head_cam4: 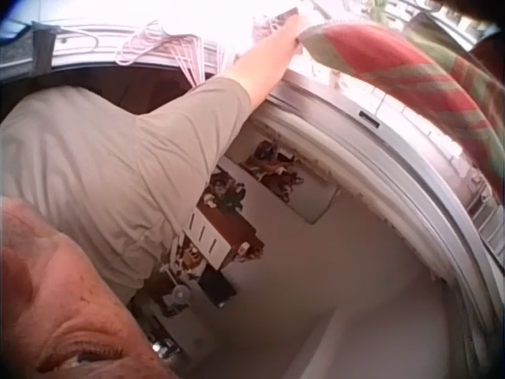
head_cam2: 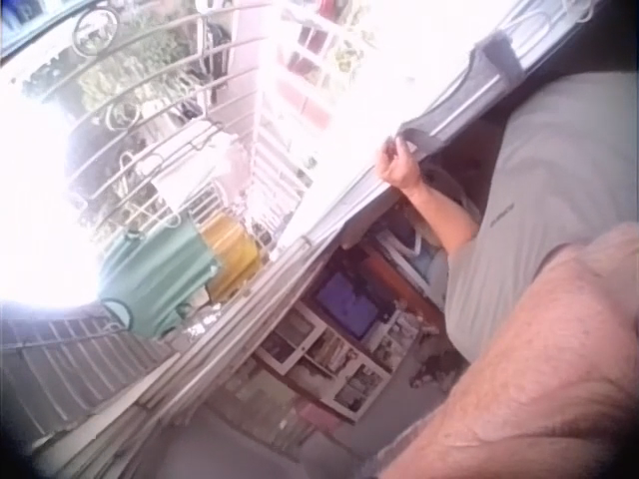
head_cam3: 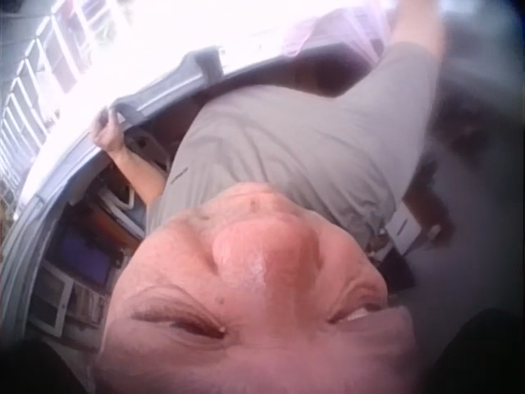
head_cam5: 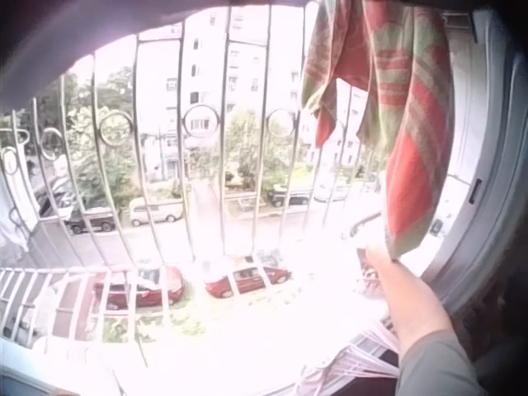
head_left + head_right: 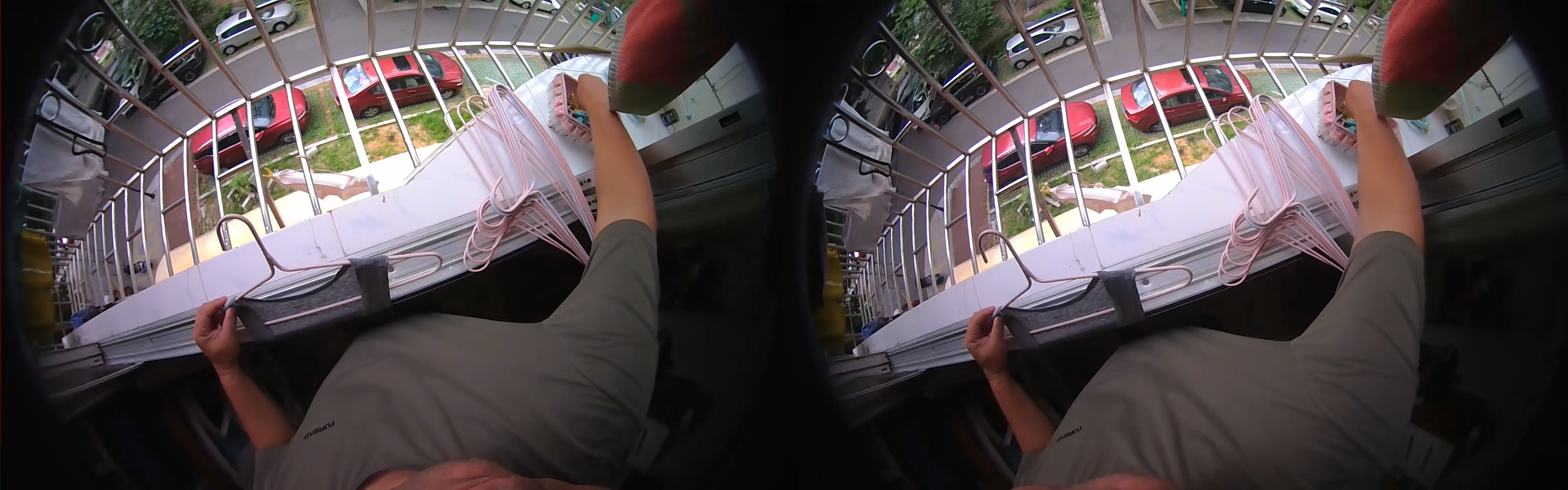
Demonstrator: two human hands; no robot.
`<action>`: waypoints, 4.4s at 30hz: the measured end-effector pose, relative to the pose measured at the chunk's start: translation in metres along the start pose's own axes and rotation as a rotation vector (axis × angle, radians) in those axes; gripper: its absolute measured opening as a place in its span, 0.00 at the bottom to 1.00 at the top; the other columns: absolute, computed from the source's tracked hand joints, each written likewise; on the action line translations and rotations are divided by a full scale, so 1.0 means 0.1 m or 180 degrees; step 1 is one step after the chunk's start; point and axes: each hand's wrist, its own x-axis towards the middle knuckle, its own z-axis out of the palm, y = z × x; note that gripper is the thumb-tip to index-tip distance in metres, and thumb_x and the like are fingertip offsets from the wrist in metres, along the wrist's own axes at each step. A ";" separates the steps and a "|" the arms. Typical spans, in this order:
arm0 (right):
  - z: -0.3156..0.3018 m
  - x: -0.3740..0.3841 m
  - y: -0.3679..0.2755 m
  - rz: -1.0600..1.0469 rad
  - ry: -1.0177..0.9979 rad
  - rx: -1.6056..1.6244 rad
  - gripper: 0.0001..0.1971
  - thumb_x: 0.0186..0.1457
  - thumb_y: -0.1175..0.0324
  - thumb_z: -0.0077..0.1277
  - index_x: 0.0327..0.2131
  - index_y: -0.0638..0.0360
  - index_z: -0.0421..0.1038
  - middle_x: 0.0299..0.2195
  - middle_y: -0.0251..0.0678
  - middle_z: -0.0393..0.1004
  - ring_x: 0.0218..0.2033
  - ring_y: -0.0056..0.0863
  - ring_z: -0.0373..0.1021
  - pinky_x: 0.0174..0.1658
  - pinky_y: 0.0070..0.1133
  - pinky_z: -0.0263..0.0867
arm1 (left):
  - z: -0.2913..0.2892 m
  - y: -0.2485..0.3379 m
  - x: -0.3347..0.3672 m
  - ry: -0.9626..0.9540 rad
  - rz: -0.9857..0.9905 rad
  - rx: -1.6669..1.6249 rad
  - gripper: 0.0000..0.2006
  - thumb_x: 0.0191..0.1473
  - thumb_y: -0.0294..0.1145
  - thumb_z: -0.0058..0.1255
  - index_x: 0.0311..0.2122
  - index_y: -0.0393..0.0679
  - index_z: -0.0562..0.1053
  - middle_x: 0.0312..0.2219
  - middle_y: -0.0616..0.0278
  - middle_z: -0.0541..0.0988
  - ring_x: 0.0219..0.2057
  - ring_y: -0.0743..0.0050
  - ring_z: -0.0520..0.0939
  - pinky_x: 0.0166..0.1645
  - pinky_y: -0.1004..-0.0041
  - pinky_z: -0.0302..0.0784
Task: Hanging various items of clothing on hangers and then hanging them on a laundry rack outside a window.
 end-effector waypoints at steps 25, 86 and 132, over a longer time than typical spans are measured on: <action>0.58 0.08 0.11 -0.0677 0.0344 0.0117 0.11 0.55 0.63 0.46 0.37 0.52 0.78 0.37 0.44 0.78 0.41 0.45 0.75 0.46 0.35 0.69 | 0.08 0.26 0.01 -0.0090 0.0170 0.0358 0.08 0.47 0.15 0.57 0.35 0.36 0.76 0.26 0.70 0.72 0.26 0.88 0.69 0.30 0.86 0.63; 0.27 0.14 0.26 -0.0115 -0.1105 -0.0351 0.16 0.52 0.66 0.50 0.42 0.65 0.76 0.46 0.54 0.73 0.50 0.49 0.70 0.53 0.33 0.66 | 0.02 -0.03 -0.05 0.0075 -0.0087 -0.0016 0.11 0.49 0.11 0.54 0.38 0.34 0.74 0.32 0.69 0.73 0.31 0.86 0.74 0.37 0.85 0.69; -0.82 -0.51 -0.23 0.0359 0.0180 0.0169 0.17 0.46 0.60 0.55 0.30 0.68 0.77 0.36 0.58 0.76 0.39 0.49 0.75 0.40 0.33 0.71 | 0.01 0.29 0.06 -0.0447 -0.0326 -0.0227 0.08 0.49 0.18 0.58 0.36 0.37 0.78 0.28 0.72 0.75 0.26 0.91 0.71 0.31 0.88 0.66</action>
